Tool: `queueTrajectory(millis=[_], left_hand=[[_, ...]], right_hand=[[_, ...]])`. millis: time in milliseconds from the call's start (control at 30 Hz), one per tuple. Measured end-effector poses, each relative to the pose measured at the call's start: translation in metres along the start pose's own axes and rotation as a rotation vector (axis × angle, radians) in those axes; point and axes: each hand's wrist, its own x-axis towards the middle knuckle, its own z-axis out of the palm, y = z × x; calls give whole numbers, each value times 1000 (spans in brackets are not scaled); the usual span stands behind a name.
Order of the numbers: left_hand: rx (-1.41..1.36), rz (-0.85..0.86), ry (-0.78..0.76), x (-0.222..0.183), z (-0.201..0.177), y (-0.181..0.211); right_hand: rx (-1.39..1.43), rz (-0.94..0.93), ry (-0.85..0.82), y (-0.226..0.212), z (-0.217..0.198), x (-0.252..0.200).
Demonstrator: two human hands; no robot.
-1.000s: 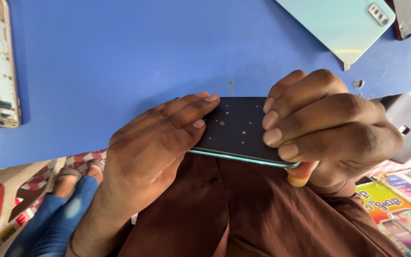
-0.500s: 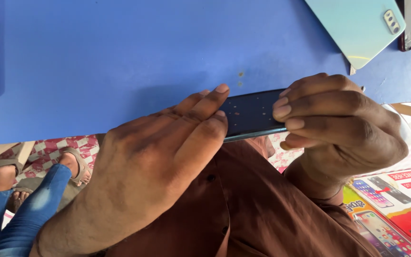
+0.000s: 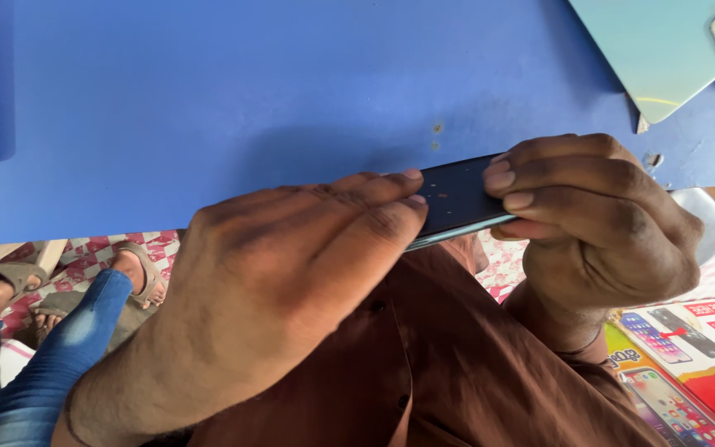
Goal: The person assembles a smartphone by fitting the internal frame and battery into the chassis, then attaching the back cover. They repeatedly check the fit and alignment of the components before securing the back panel.
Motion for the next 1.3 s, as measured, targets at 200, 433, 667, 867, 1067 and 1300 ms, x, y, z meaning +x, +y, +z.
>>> queueTrajectory(millis=[200, 433, 667, 867, 1067, 1300], left_hand=[[-199, -29, 103, -2, 13, -16], [-443, 39, 174, -15, 32, -30], [-480, 111, 202, -19, 39, -42], [-510, 163, 212, -17, 42, -44], [-528, 247, 227, -15, 44, -49], [-507, 244, 220, -17, 43, -48]], right_hand=[[148, 59, 106, 10, 2, -12], [244, 38, 67, 17, 7, -14], [209, -149, -160, 31, 2, -5], [284, -212, -135, 37, 0, -11], [287, -268, -375, 45, -18, -5], [172, -233, -640, 46, -35, 1]])
